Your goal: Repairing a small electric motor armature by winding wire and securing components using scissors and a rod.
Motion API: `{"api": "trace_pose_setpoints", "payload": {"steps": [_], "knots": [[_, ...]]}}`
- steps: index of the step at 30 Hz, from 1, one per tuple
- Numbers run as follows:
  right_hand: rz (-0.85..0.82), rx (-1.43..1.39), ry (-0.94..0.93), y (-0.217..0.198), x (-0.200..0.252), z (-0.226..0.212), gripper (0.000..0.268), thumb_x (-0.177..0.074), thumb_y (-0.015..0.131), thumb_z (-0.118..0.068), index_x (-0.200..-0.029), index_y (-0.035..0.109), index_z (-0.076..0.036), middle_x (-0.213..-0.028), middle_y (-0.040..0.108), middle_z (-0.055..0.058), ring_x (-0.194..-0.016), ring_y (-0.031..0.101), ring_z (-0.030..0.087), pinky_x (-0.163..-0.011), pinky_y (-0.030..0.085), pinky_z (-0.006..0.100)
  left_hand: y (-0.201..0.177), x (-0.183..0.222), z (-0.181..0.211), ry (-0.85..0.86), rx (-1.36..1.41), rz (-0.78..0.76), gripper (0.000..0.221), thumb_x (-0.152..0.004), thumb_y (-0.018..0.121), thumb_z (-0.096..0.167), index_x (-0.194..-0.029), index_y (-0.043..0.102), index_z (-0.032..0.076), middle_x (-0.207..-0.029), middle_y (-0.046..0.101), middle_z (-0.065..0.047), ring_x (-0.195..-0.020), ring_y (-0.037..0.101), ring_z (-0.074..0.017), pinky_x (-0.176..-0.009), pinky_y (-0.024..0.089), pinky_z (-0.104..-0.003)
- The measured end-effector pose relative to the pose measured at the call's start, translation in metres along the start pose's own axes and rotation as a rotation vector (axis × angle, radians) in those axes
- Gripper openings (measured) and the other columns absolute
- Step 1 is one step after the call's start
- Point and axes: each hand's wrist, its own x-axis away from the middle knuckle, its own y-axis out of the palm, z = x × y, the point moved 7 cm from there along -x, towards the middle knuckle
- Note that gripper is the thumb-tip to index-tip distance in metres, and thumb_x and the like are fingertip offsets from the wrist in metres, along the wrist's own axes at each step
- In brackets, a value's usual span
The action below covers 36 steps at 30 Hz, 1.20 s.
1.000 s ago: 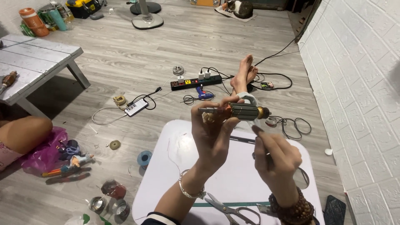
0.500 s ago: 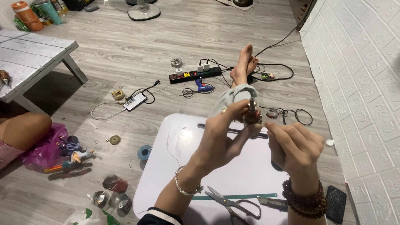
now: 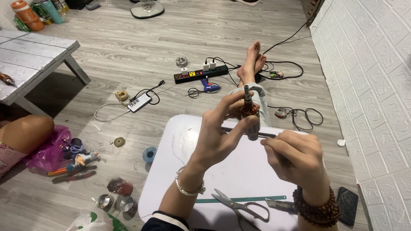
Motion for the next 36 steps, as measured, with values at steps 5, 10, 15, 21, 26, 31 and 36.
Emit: {"api": "trace_pose_setpoints", "payload": {"steps": [5,10,15,21,26,31,36], "knots": [[0.040,0.036,0.001,-0.007,0.003,0.002,0.014,-0.083,0.066,-0.003,-0.071,0.071,-0.005,-0.051,0.057,0.003,-0.036,0.045,0.013,-0.032,0.040,0.023,0.006,0.002,0.002,-0.032,-0.031,-0.073,0.043,-0.092,0.073,0.011,-0.133,0.060,0.008,-0.096,0.076,-0.012,-0.082,0.076,-0.0249,-0.075,0.062,-0.039],[0.080,0.052,0.007,-0.015,-0.001,0.002,0.016,-0.085,0.066,-0.003,-0.070,0.070,-0.004,-0.049,0.056,0.004,-0.035,0.041,0.012,-0.030,0.037,0.023,0.013,0.004,0.004,-0.067,-0.054,-0.147,0.043,-0.089,0.075,0.010,-0.130,0.063,0.008,-0.097,0.076,-0.013,-0.083,0.076,-0.0270,-0.073,0.061,-0.039],[0.101,0.102,-0.045,-0.018,-0.002,-0.002,0.019,-0.087,0.066,-0.002,-0.068,0.069,-0.004,-0.051,0.056,0.004,-0.037,0.040,0.013,-0.031,0.037,0.023,0.019,0.003,-0.002,-0.175,0.012,-0.219,0.039,-0.089,0.076,0.016,-0.126,0.065,0.011,-0.097,0.076,-0.013,-0.088,0.076,-0.0284,-0.074,0.063,-0.041],[0.122,0.128,-0.047,-0.022,0.004,0.004,0.020,-0.089,0.065,-0.002,-0.070,0.068,-0.003,-0.053,0.053,0.004,-0.040,0.040,0.014,-0.034,0.038,0.024,0.020,0.004,-0.017,-0.255,0.096,-0.259,0.041,-0.086,0.078,0.017,-0.124,0.066,0.010,-0.097,0.075,-0.015,-0.089,0.075,-0.0315,-0.074,0.063,-0.045],[0.122,0.119,-0.042,-0.022,0.006,0.006,0.020,-0.090,0.065,-0.001,-0.070,0.067,-0.004,-0.055,0.054,0.005,-0.041,0.041,0.015,-0.035,0.040,0.025,0.022,0.008,-0.028,-0.309,0.159,-0.295,0.043,-0.085,0.079,0.018,-0.126,0.066,0.010,-0.099,0.075,-0.017,-0.090,0.074,-0.0304,-0.076,0.062,-0.044],[0.120,0.103,-0.034,-0.021,0.012,0.009,0.021,-0.090,0.064,-0.002,-0.070,0.067,-0.004,-0.054,0.053,0.004,-0.041,0.041,0.014,-0.035,0.039,0.024,0.020,0.005,-0.033,-0.331,0.201,-0.261,0.045,-0.086,0.079,0.018,-0.128,0.065,0.011,-0.101,0.074,-0.020,-0.091,0.074,-0.0325,-0.076,0.062,-0.045],[-0.050,0.085,0.027,-0.005,0.026,0.011,0.014,-0.087,0.067,-0.004,-0.074,0.068,-0.006,-0.058,0.056,0.004,-0.043,0.048,0.018,-0.038,0.041,0.026,0.007,0.004,-0.043,-0.280,0.194,-0.099,0.049,-0.089,0.078,0.018,-0.134,0.061,0.013,-0.107,0.073,-0.021,-0.093,0.074,-0.0337,-0.075,0.063,-0.042]]}}
